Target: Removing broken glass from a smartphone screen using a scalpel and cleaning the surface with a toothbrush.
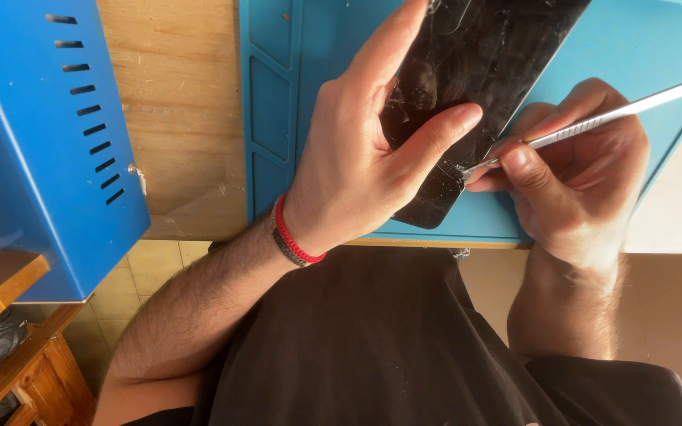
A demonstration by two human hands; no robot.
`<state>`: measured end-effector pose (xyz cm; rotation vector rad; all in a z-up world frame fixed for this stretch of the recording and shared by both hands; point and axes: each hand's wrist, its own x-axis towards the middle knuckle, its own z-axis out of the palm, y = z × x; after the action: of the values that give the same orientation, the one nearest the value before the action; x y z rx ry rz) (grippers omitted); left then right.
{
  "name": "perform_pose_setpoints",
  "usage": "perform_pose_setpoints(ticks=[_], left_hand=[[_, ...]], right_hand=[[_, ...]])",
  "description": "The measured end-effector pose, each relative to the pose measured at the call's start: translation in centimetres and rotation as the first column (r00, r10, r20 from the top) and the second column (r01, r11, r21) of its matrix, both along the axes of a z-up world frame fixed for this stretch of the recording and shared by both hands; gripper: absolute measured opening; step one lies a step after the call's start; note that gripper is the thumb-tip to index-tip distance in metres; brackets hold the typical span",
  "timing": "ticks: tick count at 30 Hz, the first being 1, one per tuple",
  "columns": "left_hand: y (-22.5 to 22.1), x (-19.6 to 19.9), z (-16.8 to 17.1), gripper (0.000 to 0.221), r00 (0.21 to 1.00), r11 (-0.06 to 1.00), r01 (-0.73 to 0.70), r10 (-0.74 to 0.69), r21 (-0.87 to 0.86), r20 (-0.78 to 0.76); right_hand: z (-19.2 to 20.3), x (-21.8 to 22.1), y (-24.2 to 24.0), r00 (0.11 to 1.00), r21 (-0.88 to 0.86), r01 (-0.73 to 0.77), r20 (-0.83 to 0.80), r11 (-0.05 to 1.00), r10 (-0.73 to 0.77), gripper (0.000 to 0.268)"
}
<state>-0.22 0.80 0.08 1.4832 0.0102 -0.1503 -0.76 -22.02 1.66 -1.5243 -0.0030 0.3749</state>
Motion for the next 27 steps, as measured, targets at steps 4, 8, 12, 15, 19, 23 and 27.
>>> perform_pose_setpoints(ticks=[4, 8, 12, 15, 19, 23, 27], left_hand=[[0.1, 0.0, -0.3, 0.073, 1.000, 0.999, 0.023, -0.023, 0.036, 0.011], [0.0, 0.0, -0.4, 0.072, 1.000, 1.000, 0.015, -0.015, 0.017, 0.015], [-0.3, -0.1, -0.4, 0.074, 1.000, 0.998, -0.029, 0.029, -0.052, -0.009], [-0.6, -0.1, -0.3, 0.076, 0.997, 0.996, -0.078, 0.078, 0.032, 0.005], [-0.7, 0.0, -0.1, 0.075, 0.996, 0.994, -0.086, 0.086, 0.061, -0.005], [-0.8, -0.2, -0.5, 0.074, 0.996, 0.993, -0.095, 0.094, 0.073, 0.012], [-0.7, -0.2, -0.7, 0.073, 0.997, 0.995, -0.075, 0.074, 0.073, 0.029]], right_hand=[[0.0, 0.0, -0.4, 0.999, 0.000, 0.016, -0.050, 1.000, -0.016, 0.027], [-0.2, -0.1, -0.4, 0.999, 0.052, -0.034, 0.003, 0.998, 0.034, 0.025], [-0.3, -0.6, -0.3, 0.998, 0.104, 0.066, -0.028, 0.992, -0.064, 0.025], [0.2, -0.6, 1.0, 0.992, 0.014, 0.105, 0.073, 0.994, -0.106, 0.025], [0.0, -1.1, 1.5, 0.983, -0.032, 0.151, 0.106, 0.988, -0.147, 0.025], [0.1, -1.1, 1.7, 0.978, -0.042, 0.161, 0.143, 0.986, -0.153, 0.026], [0.3, -0.7, 1.2, 0.991, -0.066, 0.097, 0.094, 0.993, -0.090, 0.024]])
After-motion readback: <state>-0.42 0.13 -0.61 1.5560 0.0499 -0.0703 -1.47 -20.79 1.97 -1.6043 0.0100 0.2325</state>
